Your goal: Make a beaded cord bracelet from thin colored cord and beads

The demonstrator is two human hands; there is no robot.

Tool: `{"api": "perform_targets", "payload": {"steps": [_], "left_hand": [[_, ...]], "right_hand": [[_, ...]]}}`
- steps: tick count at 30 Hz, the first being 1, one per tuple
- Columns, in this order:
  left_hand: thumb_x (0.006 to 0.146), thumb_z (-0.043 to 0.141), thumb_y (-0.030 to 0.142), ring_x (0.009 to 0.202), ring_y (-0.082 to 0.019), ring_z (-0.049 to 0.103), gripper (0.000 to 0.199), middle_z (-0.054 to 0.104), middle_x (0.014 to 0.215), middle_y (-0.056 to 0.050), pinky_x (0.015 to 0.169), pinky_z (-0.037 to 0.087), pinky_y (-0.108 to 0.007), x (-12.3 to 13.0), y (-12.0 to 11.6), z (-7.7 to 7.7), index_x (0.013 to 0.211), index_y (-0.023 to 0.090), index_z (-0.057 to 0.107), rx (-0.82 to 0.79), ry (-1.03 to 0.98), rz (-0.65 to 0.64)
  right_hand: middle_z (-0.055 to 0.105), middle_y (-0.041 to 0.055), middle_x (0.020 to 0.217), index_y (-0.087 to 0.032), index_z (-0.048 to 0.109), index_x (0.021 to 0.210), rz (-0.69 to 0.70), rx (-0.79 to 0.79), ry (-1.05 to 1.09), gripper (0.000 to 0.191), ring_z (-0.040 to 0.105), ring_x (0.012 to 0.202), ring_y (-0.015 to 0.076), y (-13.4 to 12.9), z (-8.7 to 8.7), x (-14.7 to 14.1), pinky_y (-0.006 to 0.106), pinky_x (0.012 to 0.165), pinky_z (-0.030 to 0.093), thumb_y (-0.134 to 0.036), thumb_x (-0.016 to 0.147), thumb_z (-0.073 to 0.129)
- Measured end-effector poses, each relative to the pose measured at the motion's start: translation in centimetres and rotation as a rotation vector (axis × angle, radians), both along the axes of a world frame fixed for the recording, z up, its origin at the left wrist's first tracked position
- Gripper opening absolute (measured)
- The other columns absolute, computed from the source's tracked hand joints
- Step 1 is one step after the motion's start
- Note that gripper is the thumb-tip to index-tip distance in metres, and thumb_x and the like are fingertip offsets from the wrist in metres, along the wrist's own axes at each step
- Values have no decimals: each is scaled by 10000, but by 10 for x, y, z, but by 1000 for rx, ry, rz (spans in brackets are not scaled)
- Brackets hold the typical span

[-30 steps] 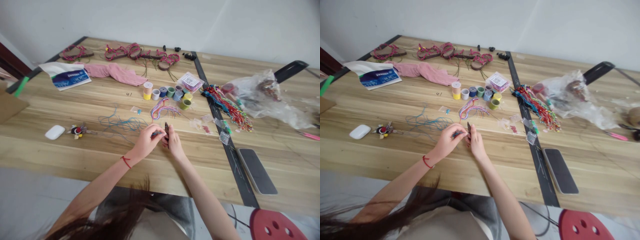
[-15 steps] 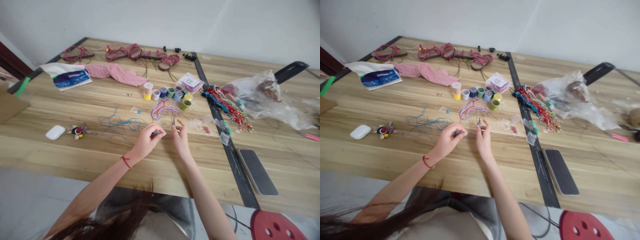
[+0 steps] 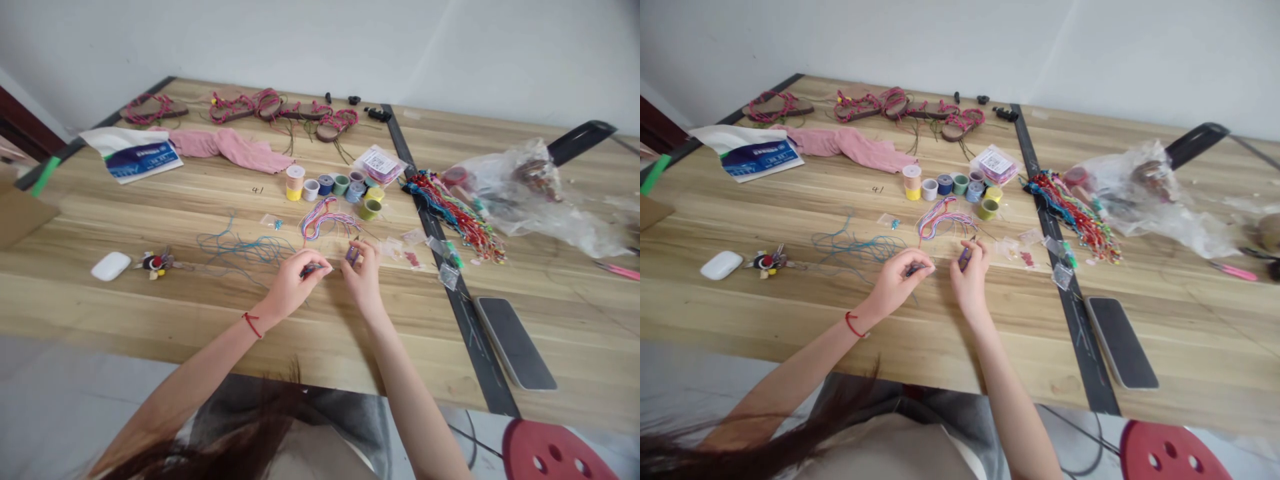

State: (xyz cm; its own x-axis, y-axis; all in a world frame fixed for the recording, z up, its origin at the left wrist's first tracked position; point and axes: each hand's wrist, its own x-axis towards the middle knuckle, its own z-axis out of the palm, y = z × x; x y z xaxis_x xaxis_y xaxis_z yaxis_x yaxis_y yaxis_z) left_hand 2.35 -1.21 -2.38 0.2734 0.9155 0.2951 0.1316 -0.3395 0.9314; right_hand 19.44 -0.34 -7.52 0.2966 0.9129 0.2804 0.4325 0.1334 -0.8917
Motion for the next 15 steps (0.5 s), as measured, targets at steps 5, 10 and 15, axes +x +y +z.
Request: {"api": "perform_targets", "payload": {"steps": [5,10,15], "left_hand": [[767,717,384,686,-97,543,254,639,800,-22,626,431,-231,1,1,3,812,149,634,-305,-269,-104],[664,797,435,551,-54,417,356,499,625,46,528,333,-214,2,0,6,731,144,602,-552,-471,-219],[655,825,380,508,-22,336,343,468,638,45,504,313,-198,4,-1,0,738,136,599,-785,-677,-379]], "right_hand": [[675,59,1060,-238,667,892,243,-133,535,172,590,1055,209,-7,30,-17,393,958,453,-320,743,689],[718,32,1084,-257,739,866,472,-282,854,172,627,1013,195,-15,46,-28,333,907,489,-354,726,720],[709,18,1089,-262,734,793,571,-298,1002,138,632,1026,183,-16,43,-31,318,883,514,-358,694,739]]}}
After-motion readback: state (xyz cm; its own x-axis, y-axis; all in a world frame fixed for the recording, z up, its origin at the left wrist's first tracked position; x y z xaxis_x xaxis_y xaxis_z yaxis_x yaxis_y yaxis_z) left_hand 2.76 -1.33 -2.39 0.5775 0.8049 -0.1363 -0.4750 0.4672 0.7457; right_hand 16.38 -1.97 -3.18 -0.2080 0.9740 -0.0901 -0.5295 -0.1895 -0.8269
